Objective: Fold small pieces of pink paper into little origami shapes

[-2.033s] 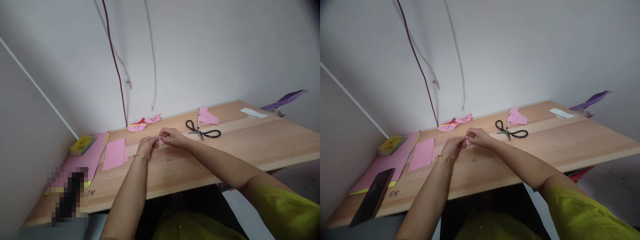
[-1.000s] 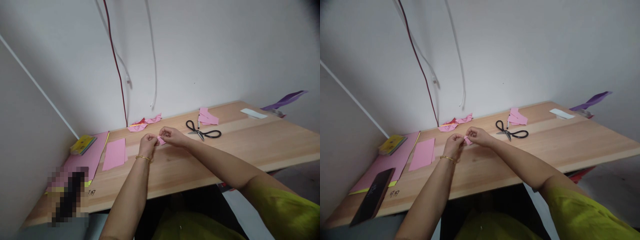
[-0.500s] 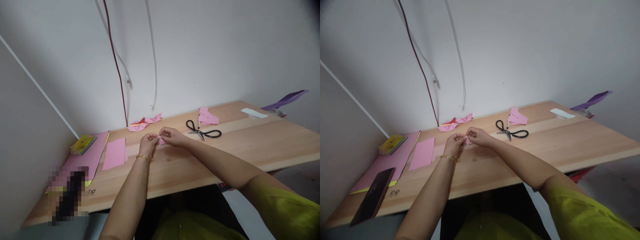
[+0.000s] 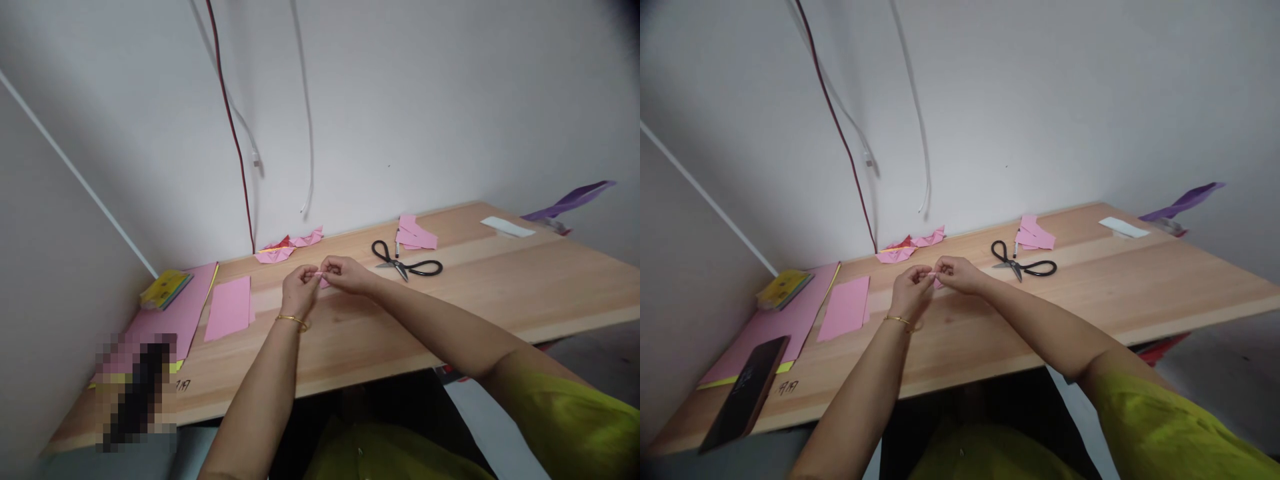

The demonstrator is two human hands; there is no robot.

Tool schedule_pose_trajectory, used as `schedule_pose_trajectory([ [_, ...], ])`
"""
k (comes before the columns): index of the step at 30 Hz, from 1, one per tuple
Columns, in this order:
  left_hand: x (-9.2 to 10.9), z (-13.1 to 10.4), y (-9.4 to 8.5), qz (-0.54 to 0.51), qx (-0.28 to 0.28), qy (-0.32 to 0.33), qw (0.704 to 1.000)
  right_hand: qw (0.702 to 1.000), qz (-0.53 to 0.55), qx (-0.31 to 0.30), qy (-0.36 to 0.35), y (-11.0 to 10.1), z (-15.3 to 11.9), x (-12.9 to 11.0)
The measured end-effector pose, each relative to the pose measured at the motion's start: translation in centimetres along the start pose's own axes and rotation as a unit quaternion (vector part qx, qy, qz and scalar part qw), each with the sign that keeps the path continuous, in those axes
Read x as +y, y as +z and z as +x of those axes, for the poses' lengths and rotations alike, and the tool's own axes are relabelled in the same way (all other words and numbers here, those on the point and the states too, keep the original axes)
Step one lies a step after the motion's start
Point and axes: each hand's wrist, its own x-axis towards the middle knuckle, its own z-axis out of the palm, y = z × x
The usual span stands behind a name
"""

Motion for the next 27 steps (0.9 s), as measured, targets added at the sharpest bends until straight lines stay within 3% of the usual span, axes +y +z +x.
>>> schedule_pose_trajectory([
  [5,0.18,-0.05,-0.29,0.069,-0.021,0.025,0.997,1.0,-0.001,-0.006,0.005,-0.06,-0.06,-0.23],
  [11,0.57,-0.12,-0.41,0.079,-0.024,0.019,0.996,0.999,0.023,-0.029,0.01,-0.32,0.0,-0.31],
  [19,0.09,0.12,-0.37,-0.038,-0.083,0.0,0.996,0.994,0.091,-0.031,0.051,-0.78,0.25,0.35],
  [27,0.23,0.26,-0.66,-0.109,-0.057,-0.069,0.99,0.989,0.123,-0.045,0.063,-0.71,0.11,-0.12],
])
